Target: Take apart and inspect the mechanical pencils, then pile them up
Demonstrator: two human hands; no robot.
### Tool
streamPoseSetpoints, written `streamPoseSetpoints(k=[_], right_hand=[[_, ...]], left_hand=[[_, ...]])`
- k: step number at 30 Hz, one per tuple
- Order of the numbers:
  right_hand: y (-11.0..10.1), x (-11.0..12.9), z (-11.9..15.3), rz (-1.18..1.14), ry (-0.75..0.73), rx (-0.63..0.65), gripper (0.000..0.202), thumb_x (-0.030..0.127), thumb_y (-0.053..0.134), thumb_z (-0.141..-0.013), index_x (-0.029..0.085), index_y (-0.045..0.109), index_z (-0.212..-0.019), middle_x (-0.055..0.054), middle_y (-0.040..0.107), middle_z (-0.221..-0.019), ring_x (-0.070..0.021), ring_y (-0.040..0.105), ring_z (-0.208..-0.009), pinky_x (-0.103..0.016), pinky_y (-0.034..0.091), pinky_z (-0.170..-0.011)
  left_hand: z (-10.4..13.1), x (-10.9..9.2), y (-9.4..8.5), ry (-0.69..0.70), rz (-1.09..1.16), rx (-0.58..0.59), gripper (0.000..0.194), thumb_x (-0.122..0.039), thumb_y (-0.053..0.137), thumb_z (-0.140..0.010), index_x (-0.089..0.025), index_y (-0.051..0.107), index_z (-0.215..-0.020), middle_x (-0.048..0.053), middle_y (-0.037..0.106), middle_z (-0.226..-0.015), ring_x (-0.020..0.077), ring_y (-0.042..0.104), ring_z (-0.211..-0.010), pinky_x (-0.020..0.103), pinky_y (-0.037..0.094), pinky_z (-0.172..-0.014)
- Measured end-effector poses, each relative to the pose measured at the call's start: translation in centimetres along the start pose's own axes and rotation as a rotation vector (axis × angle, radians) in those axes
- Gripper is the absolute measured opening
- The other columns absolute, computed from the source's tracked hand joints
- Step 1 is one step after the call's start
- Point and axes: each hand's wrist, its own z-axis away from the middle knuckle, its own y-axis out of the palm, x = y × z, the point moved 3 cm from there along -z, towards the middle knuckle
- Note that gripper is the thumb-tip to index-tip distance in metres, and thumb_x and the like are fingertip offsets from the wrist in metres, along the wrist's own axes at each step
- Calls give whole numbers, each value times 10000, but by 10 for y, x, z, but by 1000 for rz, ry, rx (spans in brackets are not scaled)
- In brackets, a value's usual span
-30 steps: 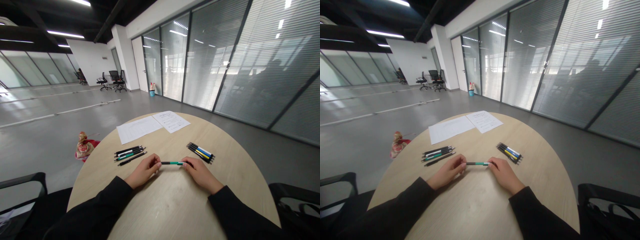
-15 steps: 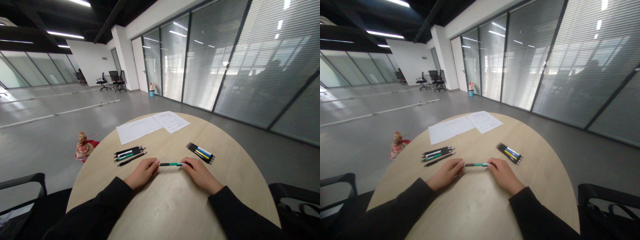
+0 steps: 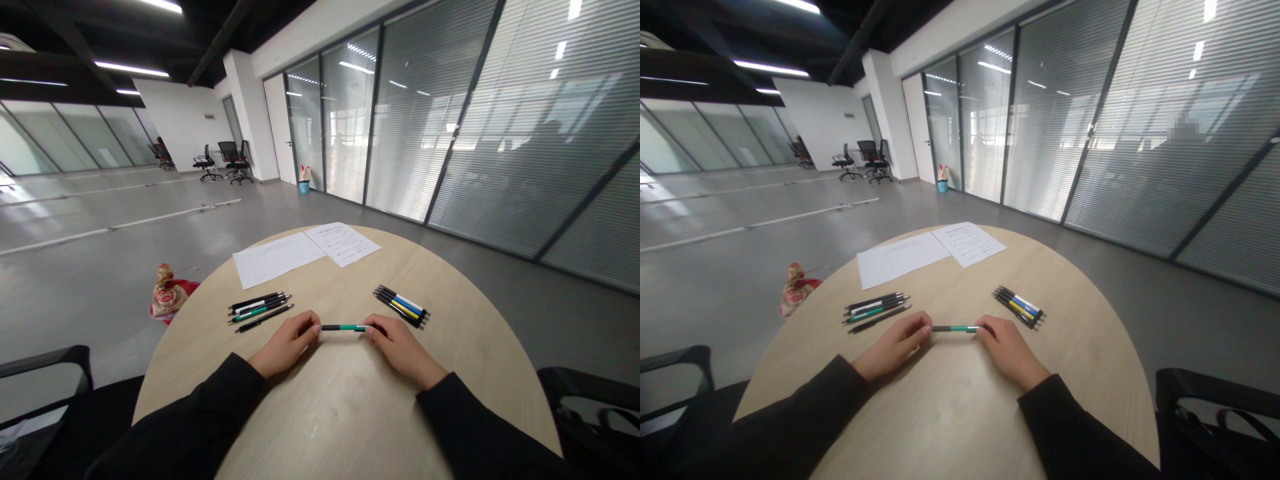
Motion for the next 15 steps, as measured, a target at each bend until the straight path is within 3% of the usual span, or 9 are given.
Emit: streamPoseSetpoints(k=[15], right_hand=[[0,2,0,5,-10,0,186,260,527,-943,195,698,-911,-29,698,-832,-190,617,-785,-275,405,-712]], left_hand=[[0,2,0,-68,-99,13,533,-504,372,-1000,-181,537,-610,-17,537,-552,130,462,-543,257,368,-591]])
